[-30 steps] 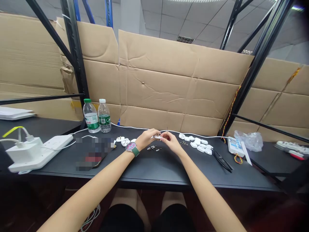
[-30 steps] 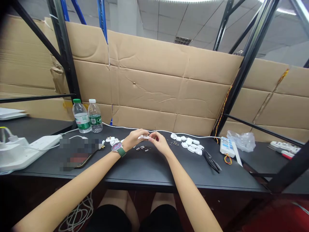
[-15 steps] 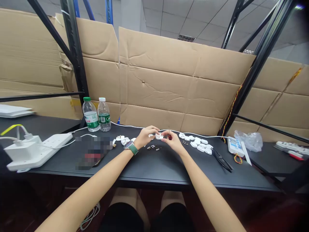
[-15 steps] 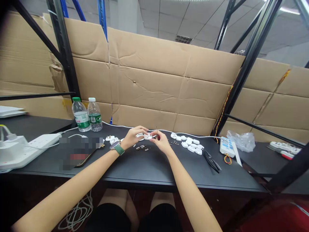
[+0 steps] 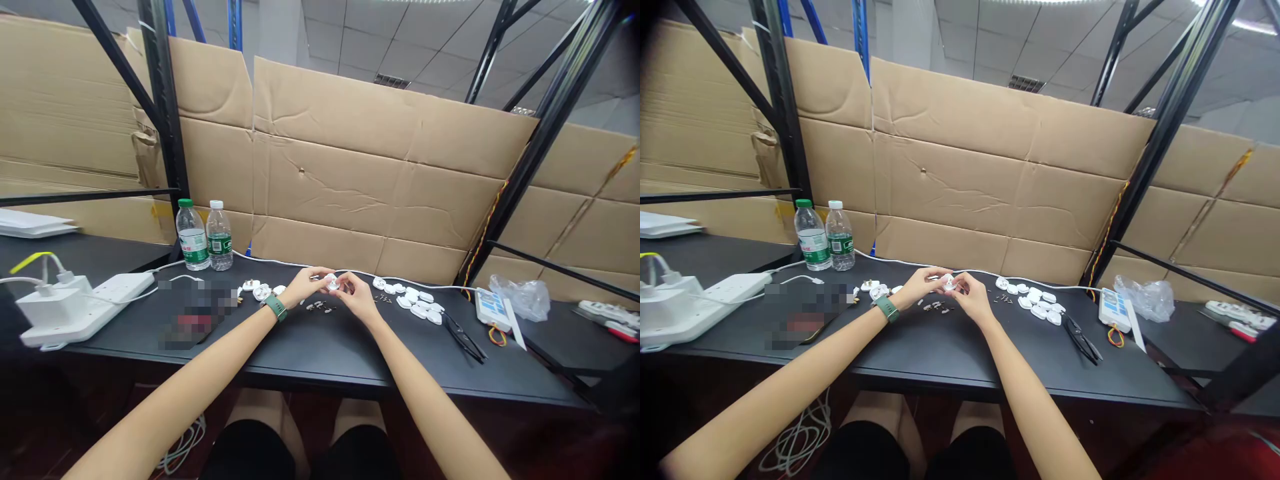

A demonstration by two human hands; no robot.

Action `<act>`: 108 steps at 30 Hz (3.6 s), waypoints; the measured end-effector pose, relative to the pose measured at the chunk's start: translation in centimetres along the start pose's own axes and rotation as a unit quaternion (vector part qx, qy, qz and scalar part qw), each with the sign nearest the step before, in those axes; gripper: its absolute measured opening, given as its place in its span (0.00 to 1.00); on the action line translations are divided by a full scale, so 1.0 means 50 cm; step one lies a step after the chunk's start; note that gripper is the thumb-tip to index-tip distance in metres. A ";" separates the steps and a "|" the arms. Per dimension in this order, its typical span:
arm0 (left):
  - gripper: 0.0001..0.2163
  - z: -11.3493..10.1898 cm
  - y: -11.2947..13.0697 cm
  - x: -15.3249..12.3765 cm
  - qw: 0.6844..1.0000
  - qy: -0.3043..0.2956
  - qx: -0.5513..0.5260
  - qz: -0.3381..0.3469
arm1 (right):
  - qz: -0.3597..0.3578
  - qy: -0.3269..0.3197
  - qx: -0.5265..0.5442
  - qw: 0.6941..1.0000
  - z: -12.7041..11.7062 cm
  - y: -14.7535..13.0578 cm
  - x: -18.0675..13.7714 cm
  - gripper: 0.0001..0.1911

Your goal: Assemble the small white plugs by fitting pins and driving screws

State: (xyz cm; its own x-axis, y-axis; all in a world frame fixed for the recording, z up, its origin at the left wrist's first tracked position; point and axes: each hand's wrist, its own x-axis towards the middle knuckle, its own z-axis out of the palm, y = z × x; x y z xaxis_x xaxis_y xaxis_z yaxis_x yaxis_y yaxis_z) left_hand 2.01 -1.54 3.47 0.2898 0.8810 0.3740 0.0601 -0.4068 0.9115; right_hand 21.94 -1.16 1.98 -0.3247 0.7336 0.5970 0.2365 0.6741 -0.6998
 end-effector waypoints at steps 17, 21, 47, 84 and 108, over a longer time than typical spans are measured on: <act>0.24 -0.066 -0.002 -0.003 0.964 0.156 -0.162 -0.144 | -0.059 -0.191 -0.140 0.970 -0.025 0.035 -0.007 0.06; 0.28 -0.063 0.003 -0.008 0.971 0.140 -0.132 -0.141 | -0.066 -0.208 -0.154 0.964 -0.018 0.037 -0.006 0.07; 0.21 -0.005 -0.004 -0.010 0.989 -0.088 0.122 -0.007 | 0.034 0.010 -0.006 0.999 -0.008 0.022 0.008 0.10; 0.19 0.004 0.011 -0.018 0.987 -0.093 0.128 0.001 | -0.034 0.007 -0.049 0.998 0.001 0.013 0.000 0.07; 0.22 -0.003 -0.015 -0.006 0.990 -0.102 0.092 -0.028 | -0.073 0.025 -0.061 0.995 0.000 0.019 0.000 0.06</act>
State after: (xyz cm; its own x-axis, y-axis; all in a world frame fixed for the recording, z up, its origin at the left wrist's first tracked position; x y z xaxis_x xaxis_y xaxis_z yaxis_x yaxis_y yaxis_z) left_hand 1.72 -1.45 2.72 0.4667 0.8441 0.2641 0.2500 -0.4123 0.8761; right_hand 22.18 -0.49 1.33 -0.3193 0.6280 0.7097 0.3009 0.7774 -0.5524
